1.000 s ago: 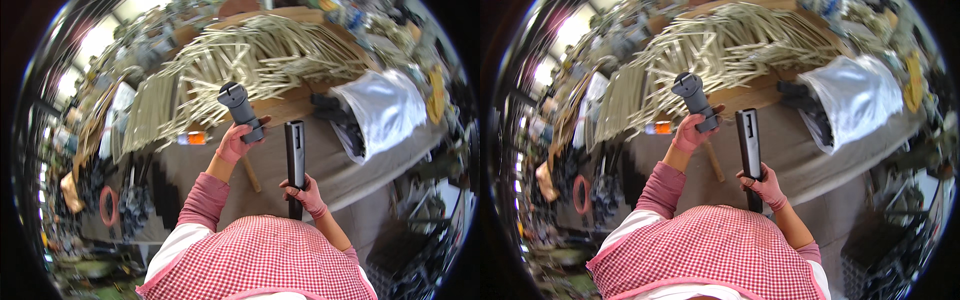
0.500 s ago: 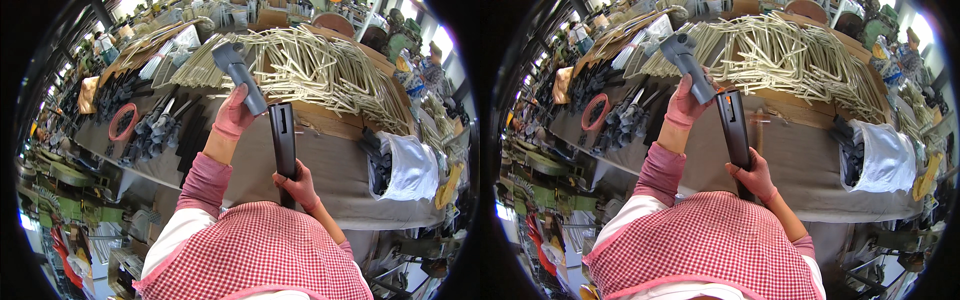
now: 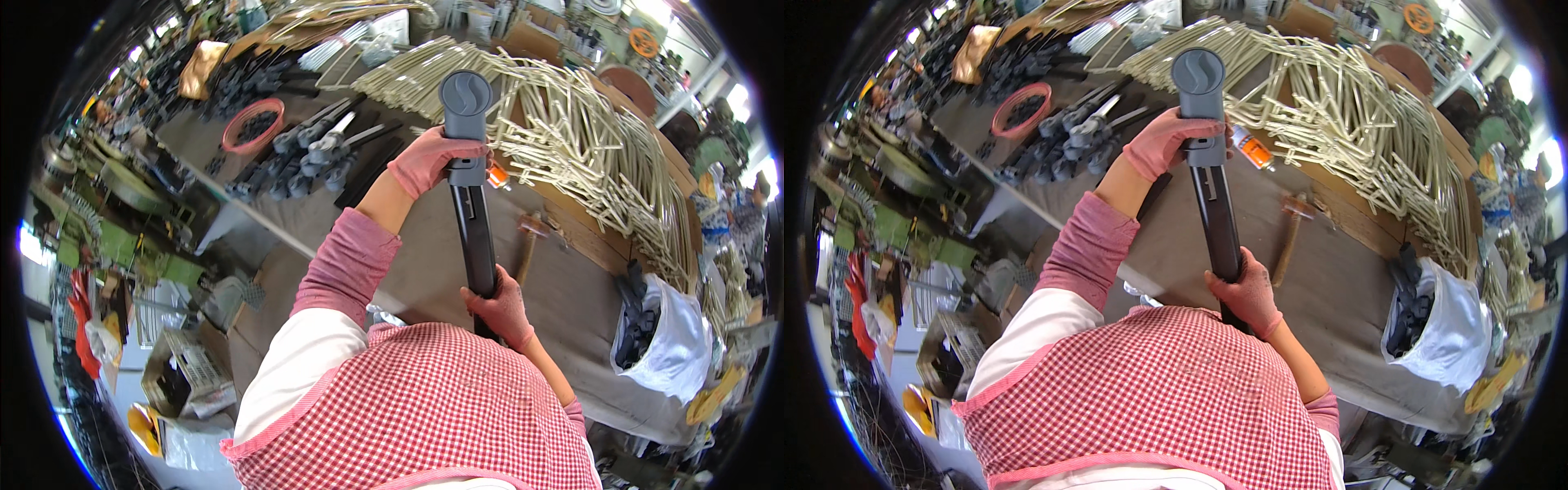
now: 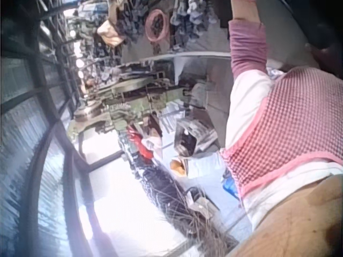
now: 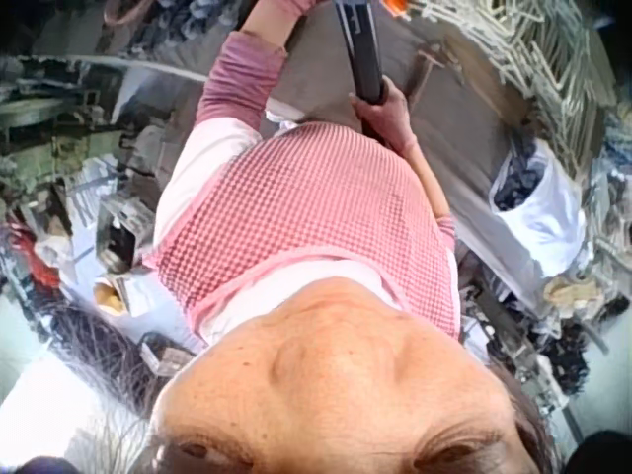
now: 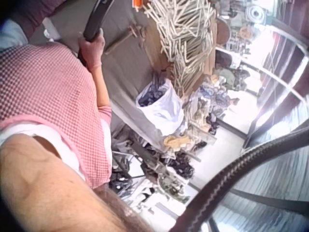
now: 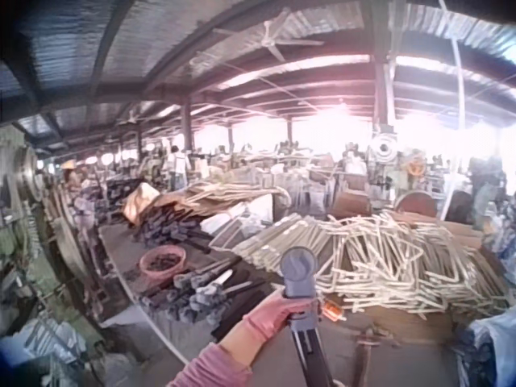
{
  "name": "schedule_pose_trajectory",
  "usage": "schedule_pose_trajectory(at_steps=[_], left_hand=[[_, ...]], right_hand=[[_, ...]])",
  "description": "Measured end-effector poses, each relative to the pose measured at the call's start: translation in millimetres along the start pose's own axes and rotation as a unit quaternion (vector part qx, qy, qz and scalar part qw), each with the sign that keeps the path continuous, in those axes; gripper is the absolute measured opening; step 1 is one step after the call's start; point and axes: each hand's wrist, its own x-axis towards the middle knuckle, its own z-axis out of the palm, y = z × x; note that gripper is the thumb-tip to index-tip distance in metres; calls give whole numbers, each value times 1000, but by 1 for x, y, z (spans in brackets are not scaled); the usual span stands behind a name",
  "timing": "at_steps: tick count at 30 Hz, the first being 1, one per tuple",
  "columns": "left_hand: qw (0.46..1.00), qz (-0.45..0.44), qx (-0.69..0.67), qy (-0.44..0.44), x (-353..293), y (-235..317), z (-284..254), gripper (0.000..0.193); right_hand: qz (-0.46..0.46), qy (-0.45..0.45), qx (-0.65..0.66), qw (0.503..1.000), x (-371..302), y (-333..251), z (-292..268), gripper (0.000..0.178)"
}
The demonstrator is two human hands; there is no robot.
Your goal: The person repeatedly picks up a long metal rod and a small black plastic component, then inserts the rod into the component. They place the assembled unit on a nearby table and repeat the process with additional parts. Later, they handle small black pieces from a red basket, appearing to sort or inspect them.
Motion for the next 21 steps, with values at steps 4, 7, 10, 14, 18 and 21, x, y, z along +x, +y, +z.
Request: schedule_pose_trajectory(at_steps=[4,7,10,14,18,21], left_hand=[[977,-74,-185,80,-28,-10,-38,28],[977,-3,-199,83,-50,-9,-62,27],[978,48,-184,88,-65,8,-73,26],[969,77,-193,138,-80,20,-67,24],[973,-65,-166,147,-93,-17,-56,29],[952,-120,-161,231,-102,-45,-81,29]], right_hand=[[-29,-20,-25,999,15,-3,16,34],[-21,-61,-90,994,32,-14,23,36],[-21,-93,-94,991,47,-31,30,37],[30,-133,-83,987,64,-56,38,36],[15,-151,-130,980,89,-71,37,36],[65,-173,-117,976,105,-66,43,41]])
